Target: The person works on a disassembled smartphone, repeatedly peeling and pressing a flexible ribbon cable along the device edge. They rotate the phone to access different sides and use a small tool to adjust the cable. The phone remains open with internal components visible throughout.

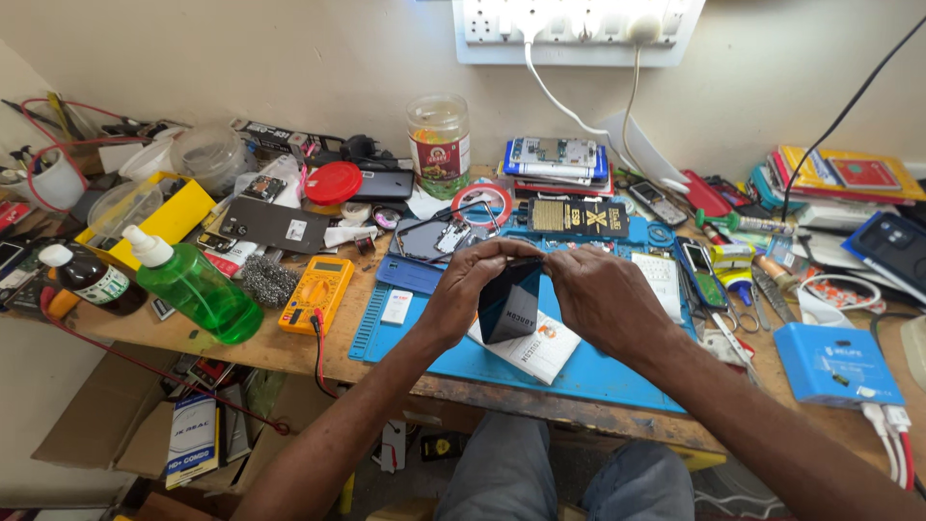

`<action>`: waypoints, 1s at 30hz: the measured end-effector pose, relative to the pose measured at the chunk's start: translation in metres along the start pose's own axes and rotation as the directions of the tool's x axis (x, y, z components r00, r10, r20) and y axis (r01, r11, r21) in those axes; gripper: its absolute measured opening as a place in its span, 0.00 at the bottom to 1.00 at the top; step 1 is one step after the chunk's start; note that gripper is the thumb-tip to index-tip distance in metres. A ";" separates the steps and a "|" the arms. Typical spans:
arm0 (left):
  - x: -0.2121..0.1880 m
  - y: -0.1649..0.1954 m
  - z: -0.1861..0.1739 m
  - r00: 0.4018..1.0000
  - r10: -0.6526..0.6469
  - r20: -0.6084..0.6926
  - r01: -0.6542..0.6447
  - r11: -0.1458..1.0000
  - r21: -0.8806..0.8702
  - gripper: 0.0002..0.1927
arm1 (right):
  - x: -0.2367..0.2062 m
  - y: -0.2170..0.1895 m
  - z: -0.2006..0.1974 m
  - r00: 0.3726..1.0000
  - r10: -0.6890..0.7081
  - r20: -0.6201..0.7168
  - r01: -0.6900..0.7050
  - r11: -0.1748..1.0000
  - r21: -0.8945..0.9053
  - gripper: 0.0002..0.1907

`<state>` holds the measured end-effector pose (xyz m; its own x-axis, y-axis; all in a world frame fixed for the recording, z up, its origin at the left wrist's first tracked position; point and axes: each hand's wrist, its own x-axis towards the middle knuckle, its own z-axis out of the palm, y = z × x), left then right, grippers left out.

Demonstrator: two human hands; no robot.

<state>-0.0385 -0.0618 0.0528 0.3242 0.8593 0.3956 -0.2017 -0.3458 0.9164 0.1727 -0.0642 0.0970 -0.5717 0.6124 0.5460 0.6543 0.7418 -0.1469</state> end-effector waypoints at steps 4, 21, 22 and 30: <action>0.002 0.001 0.002 1.000 -0.004 0.004 0.004 0.999 0.046 0.21 | -0.004 -0.002 0.001 0.999 0.042 -0.009 -0.042 0.999 0.029 0.08; 0.003 0.007 0.007 0.998 -0.059 0.018 0.059 0.998 0.028 0.21 | -0.027 -0.006 0.021 0.991 0.106 0.079 -0.109 0.993 0.033 0.06; 0.004 0.007 0.007 0.999 -0.008 0.032 0.007 0.999 0.047 0.21 | -0.027 -0.004 0.022 0.994 0.098 0.049 -0.100 0.995 0.029 0.06; 0.006 -0.001 0.001 0.998 0.026 0.060 -0.016 0.987 -0.161 0.19 | -0.034 -0.002 0.037 0.995 0.098 0.016 -0.098 0.995 0.020 0.08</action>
<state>-0.0349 -0.0567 0.0542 0.3737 0.8260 0.4220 -0.3527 -0.2943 0.8883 0.1721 -0.0767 0.0485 -0.5124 0.6864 0.5160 0.6973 0.6833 -0.2165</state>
